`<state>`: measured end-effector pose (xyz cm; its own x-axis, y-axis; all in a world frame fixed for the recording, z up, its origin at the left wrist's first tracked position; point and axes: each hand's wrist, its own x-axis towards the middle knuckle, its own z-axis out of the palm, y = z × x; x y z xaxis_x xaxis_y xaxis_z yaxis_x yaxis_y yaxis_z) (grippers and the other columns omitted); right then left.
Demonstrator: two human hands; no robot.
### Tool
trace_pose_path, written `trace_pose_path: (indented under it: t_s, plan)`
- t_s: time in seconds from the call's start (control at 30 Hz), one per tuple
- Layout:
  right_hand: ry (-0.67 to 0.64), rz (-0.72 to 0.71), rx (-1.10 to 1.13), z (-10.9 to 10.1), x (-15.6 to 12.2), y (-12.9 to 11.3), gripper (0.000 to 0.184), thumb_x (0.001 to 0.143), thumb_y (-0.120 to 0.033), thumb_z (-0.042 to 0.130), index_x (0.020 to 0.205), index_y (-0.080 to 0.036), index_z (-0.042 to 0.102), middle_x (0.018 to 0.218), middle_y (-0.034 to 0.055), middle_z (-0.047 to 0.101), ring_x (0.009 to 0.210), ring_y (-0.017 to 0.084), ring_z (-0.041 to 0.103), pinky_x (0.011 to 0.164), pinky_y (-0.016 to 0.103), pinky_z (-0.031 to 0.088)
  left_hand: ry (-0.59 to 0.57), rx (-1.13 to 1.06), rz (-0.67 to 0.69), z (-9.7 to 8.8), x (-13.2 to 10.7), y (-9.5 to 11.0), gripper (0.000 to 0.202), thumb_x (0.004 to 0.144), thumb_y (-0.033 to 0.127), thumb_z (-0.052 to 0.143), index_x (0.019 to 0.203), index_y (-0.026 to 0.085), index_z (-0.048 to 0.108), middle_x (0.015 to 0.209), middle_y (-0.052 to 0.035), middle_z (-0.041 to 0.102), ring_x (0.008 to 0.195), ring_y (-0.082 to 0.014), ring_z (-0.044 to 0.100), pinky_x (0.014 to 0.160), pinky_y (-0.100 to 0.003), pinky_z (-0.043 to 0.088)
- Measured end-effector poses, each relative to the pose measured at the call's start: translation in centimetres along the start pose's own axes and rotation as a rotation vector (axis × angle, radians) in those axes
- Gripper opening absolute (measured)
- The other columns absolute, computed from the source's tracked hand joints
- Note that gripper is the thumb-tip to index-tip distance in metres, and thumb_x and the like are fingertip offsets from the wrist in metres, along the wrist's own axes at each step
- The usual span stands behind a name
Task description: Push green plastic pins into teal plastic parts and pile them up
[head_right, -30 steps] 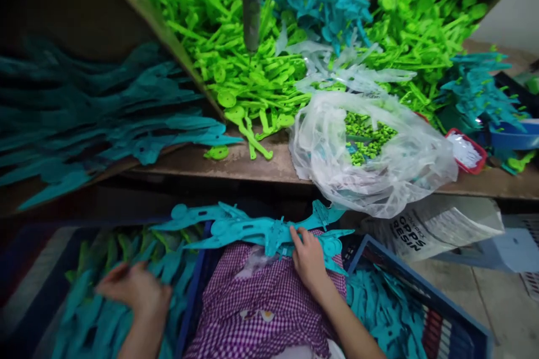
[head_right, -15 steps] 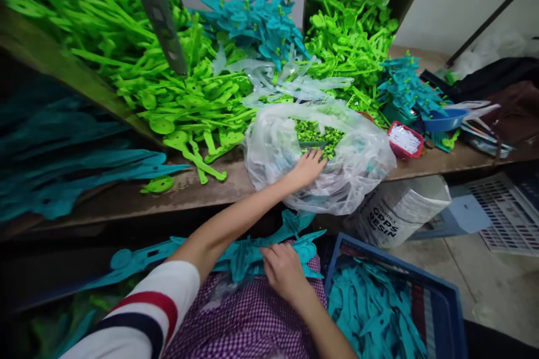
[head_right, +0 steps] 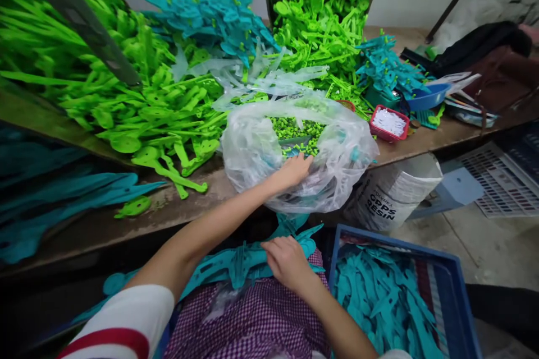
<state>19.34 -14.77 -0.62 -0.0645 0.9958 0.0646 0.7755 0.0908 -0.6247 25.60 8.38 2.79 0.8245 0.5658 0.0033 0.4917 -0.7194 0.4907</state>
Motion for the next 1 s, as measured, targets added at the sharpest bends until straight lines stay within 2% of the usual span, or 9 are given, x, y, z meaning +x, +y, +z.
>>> trace_pose_path:
  t_s: [0.1, 0.2, 0.37, 0.47, 0.57, 0.67, 0.8, 0.9, 1.0]
  plan:
    - [0.006, 0.004, 0.023, 0.3, -0.5, 0.2, 0.028, 0.099, -0.021, 0.045, 0.120, -0.023, 0.063, 0.097, 0.0043, 0.069, 0.088, 0.020, 0.063, 0.077, 0.034, 0.046, -0.023, -0.122, 0.007, -1.9, 2.0, -1.4, 0.024, 0.091, 0.024, 0.055, 0.114, 0.016, 0.058, 0.098, -0.0145, 0.065, 0.093, -0.0280, 0.064, 0.086, -0.039, 0.043]
    - [0.073, 0.069, 0.123, -0.3, -0.5, 0.5, 0.027, 0.098, -0.022, 0.047, 0.117, -0.023, 0.066, 0.097, 0.0043, 0.071, 0.089, 0.019, 0.065, 0.079, 0.033, 0.047, 0.069, -0.213, -0.041, -3.9, 4.2, -2.1, 0.027, 0.096, 0.021, 0.044, 0.121, 0.015, 0.053, 0.097, -0.0140, 0.065, 0.095, -0.0274, 0.063, 0.088, -0.039, 0.042]
    - [0.417, 0.287, 0.434, -5.9, 3.5, 1.6, 0.028, 0.098, -0.034, 0.049, 0.114, -0.021, 0.068, 0.102, 0.0061, 0.071, 0.089, 0.018, 0.066, 0.083, 0.031, 0.052, 0.113, -1.092, -0.337, -5.4, 3.4, -1.8, 0.017, 0.093, 0.023, 0.054, 0.107, 0.015, 0.056, 0.077, -0.0022, 0.055, 0.063, -0.0122, 0.054, 0.070, -0.028, 0.044]
    - [0.677, 0.313, 0.451, -10.3, 7.8, 2.4, 0.039, 0.096, -0.041, 0.050, 0.125, -0.018, 0.061, 0.105, 0.0083, 0.067, 0.087, 0.017, 0.063, 0.081, 0.031, 0.053, -0.002, -1.307, -0.335, -5.5, -0.7, -0.9, 0.016, 0.090, 0.030, 0.060, 0.096, 0.015, 0.057, 0.070, 0.0023, 0.047, 0.050, -0.0055, 0.042, 0.053, -0.019, 0.037]
    - [0.660, 0.209, 0.387, -11.8, 10.3, 2.5, 0.037, 0.095, -0.041, 0.053, 0.122, -0.018, 0.063, 0.103, 0.0076, 0.061, 0.086, 0.016, 0.059, 0.079, 0.029, 0.052, -0.164, -1.666, -0.358, -4.8, -6.9, -0.1, 0.021, 0.082, 0.030, 0.071, 0.090, 0.015, 0.058, 0.066, 0.0041, 0.045, 0.046, -0.0029, 0.038, 0.045, -0.015, 0.030]
    - [0.409, 0.099, 0.364, -9.2, 8.7, 1.7, 0.027, 0.095, -0.039, 0.057, 0.111, -0.022, 0.070, 0.098, 0.0050, 0.057, 0.088, 0.015, 0.057, 0.082, 0.029, 0.050, -0.203, -1.916, -0.521, -3.0, -14.3, -0.2, 0.021, 0.079, 0.025, 0.075, 0.088, 0.016, 0.058, 0.066, 0.0049, 0.045, 0.046, -0.0023, 0.039, 0.044, -0.014, 0.031]
    - [0.169, 0.157, 0.490, -3.8, 2.9, -0.1, 0.031, 0.096, -0.037, 0.057, 0.123, -0.024, 0.065, 0.099, 0.0042, 0.057, 0.087, 0.014, 0.058, 0.080, 0.027, 0.051, -0.228, -2.002, -0.722, 0.1, -23.3, -0.8, 0.022, 0.084, 0.033, 0.073, 0.090, 0.016, 0.060, 0.072, 0.0026, 0.050, 0.046, -0.0025, 0.039, 0.045, -0.017, 0.033]
    - [0.067, 0.222, 0.490, -1.2, 0.0, -1.4, 0.029, 0.097, -0.036, 0.056, 0.121, -0.023, 0.064, 0.097, 0.0037, 0.058, 0.086, 0.014, 0.059, 0.079, 0.026, 0.050, -0.177, -1.922, -0.800, 1.6, -27.5, -1.0, 0.022, 0.086, 0.035, 0.071, 0.089, 0.015, 0.061, 0.073, 0.0012, 0.050, 0.050, -0.0034, 0.040, 0.046, -0.017, 0.032]
    - [0.011, 0.171, 0.375, 0.3, -0.8, -2.2, 0.026, 0.099, -0.035, 0.051, 0.117, -0.024, 0.066, 0.097, 0.0044, 0.061, 0.090, 0.015, 0.060, 0.082, 0.027, 0.049, -0.179, -1.915, -0.829, 2.5, -29.4, -1.2, 0.020, 0.087, 0.032, 0.070, 0.087, 0.015, 0.061, 0.073, 0.0011, 0.048, 0.053, -0.0042, 0.041, 0.048, -0.017, 0.034]
